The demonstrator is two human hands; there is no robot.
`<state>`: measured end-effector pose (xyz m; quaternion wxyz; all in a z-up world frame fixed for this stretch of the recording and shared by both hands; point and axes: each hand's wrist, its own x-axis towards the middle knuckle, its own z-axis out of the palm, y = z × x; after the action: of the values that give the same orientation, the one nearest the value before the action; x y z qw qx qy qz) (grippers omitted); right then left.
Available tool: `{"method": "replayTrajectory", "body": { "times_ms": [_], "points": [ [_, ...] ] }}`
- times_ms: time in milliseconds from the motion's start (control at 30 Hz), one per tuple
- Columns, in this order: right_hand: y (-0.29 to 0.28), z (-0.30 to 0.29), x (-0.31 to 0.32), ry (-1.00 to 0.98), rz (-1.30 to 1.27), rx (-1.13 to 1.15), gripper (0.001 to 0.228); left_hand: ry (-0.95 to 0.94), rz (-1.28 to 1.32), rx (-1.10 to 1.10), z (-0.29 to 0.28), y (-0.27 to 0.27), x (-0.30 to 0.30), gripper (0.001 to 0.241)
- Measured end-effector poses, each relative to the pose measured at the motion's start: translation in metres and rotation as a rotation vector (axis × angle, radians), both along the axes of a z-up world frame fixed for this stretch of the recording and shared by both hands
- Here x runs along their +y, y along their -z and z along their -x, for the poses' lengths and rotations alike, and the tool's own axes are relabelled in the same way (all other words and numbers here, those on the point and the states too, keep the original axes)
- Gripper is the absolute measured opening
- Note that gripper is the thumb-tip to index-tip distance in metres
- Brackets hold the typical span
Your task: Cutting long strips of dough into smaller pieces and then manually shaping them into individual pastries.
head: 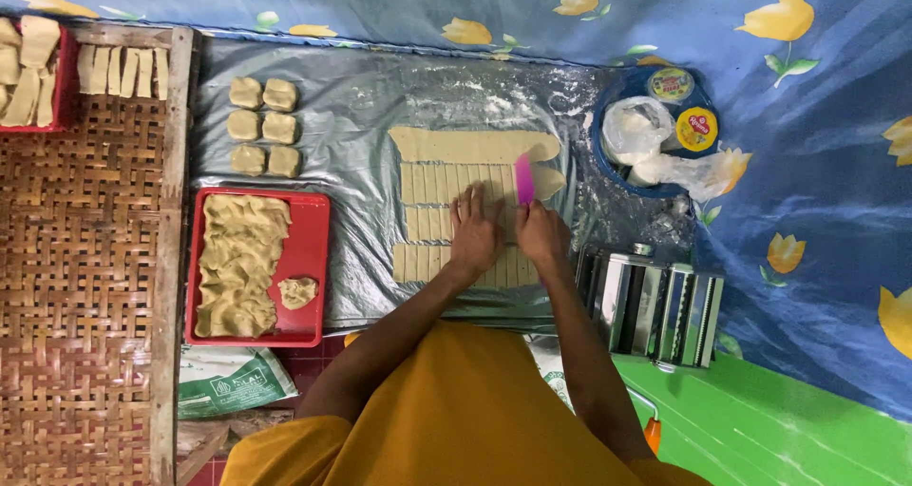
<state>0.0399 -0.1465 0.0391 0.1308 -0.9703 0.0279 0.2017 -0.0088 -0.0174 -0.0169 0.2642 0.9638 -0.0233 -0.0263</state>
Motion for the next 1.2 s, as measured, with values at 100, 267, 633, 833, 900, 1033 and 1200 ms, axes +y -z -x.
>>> {"method": "replayTrajectory", "body": {
  "times_ms": [100,267,633,833,900,1033,1200],
  "points": [
    [0.015,0.002,-0.012,0.026,-0.02,0.003,0.046,0.072,-0.076,0.044,-0.003,0.006,-0.004,0.067],
    [0.026,0.002,-0.017,0.009,0.017,-0.041,0.046,0.108,-0.068,0.076,-0.01,-0.001,-0.009,0.057],
    [0.037,0.002,-0.025,-0.005,0.005,-0.101,0.042,0.092,-0.035,0.058,-0.011,0.001,-0.011,0.058],
    [0.049,-0.002,-0.029,-0.006,0.028,-0.074,0.044,0.073,-0.044,0.062,-0.011,-0.003,-0.011,0.059],
    [0.048,-0.002,-0.027,-0.009,0.037,-0.077,0.046,0.059,-0.045,0.064,-0.011,0.001,-0.012,0.059],
    [0.022,-0.001,-0.019,-0.003,-0.01,-0.054,0.045,0.061,-0.035,0.133,-0.013,-0.019,-0.007,0.057],
    [0.032,-0.008,-0.017,0.016,0.055,0.039,0.053,0.018,0.023,0.128,-0.013,-0.021,-0.006,0.055]
  ]
}}
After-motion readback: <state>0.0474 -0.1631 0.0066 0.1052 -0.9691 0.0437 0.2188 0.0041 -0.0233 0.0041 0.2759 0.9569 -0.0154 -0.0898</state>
